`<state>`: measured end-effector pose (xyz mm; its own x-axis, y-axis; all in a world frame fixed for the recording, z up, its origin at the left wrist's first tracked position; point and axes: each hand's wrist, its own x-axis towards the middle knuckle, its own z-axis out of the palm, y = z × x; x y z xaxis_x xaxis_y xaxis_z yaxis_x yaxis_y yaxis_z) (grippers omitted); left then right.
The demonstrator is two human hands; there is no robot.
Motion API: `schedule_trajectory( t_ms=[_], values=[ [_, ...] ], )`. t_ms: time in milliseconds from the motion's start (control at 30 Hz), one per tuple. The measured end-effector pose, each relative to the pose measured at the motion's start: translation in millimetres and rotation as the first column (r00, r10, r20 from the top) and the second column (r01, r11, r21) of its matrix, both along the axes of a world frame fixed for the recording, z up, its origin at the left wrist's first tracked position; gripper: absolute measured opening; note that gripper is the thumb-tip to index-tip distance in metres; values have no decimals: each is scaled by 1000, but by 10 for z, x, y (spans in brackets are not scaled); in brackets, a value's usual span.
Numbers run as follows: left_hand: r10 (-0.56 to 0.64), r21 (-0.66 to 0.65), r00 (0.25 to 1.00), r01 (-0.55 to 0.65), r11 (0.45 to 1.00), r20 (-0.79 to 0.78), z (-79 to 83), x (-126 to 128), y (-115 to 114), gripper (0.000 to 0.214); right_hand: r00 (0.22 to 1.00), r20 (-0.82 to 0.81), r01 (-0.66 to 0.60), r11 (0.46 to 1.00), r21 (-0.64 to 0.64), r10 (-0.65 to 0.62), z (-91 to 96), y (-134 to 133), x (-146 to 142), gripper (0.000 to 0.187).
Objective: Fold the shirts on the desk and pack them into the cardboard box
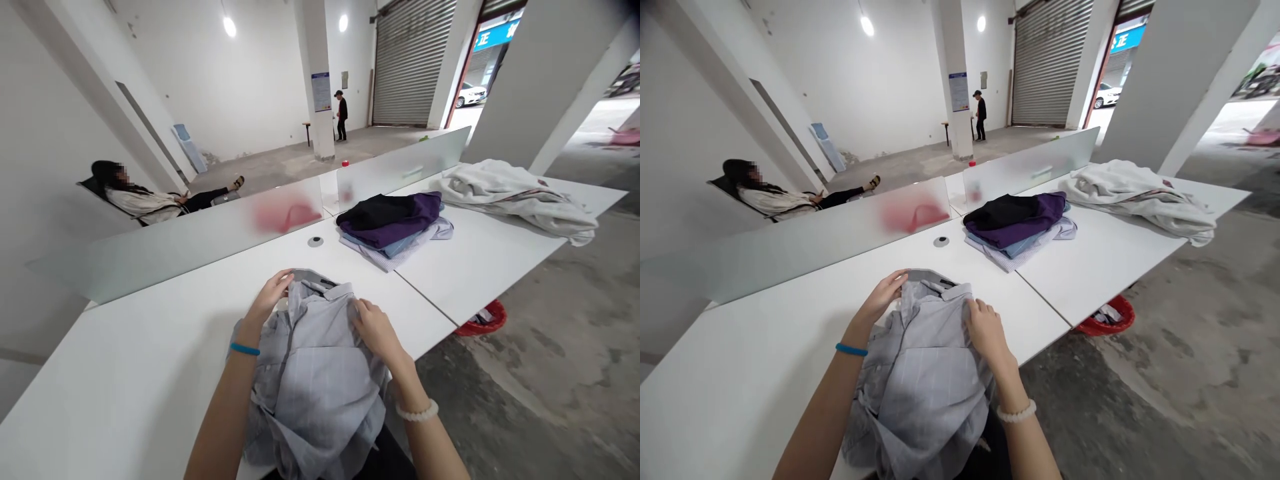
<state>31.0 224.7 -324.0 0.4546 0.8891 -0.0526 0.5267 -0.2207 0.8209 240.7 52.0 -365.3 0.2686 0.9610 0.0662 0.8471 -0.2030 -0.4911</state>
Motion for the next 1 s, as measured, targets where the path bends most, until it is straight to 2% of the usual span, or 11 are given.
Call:
schedule_trajectory(
  t_ms=[67,133,267,367,533,600,667,767,833,933,1000],
  values=[
    [-58,-56,991,65,996,125,-4,46,-16,62,1000,0,15,998,58,-15,107,177,46,38],
    [-43,-84,980,61,995,196,-90,86,10,63,999,-37,0,997,77,3,167,383,60,32],
    [41,-47,992,-35,998,120,-360,152,104,60,993,-102,-53,998,27,56,95,676,59,17],
    [-30,-54,998,34,998,61,-456,178,110,48,988,-146,-38,998,44,44,-26,698,113,18],
    [-129,-23,988,131,991,88,-390,218,17,33,926,-361,134,990,39,-111,-171,549,254,54],
    [-112,17,982,111,994,154,-347,235,-28,32,883,-457,122,993,7,-105,-188,506,270,50],
    [-81,57,969,69,996,234,-294,235,-75,32,871,-487,100,994,48,-65,-154,485,250,35],
    [-23,123,933,-23,992,360,-128,176,-146,34,843,-534,70,970,233,68,43,463,154,27],
    [17,170,898,-102,980,440,87,86,-194,38,795,-571,12,936,351,204,282,447,51,30],
    [62,292,844,-252,923,533,581,-119,-302,46,746,-555,-79,876,476,369,759,438,-138,45],
    [69,447,829,-366,816,555,985,-275,-430,49,744,-498,-127,826,550,446,1103,464,-273,53]
  ],
)
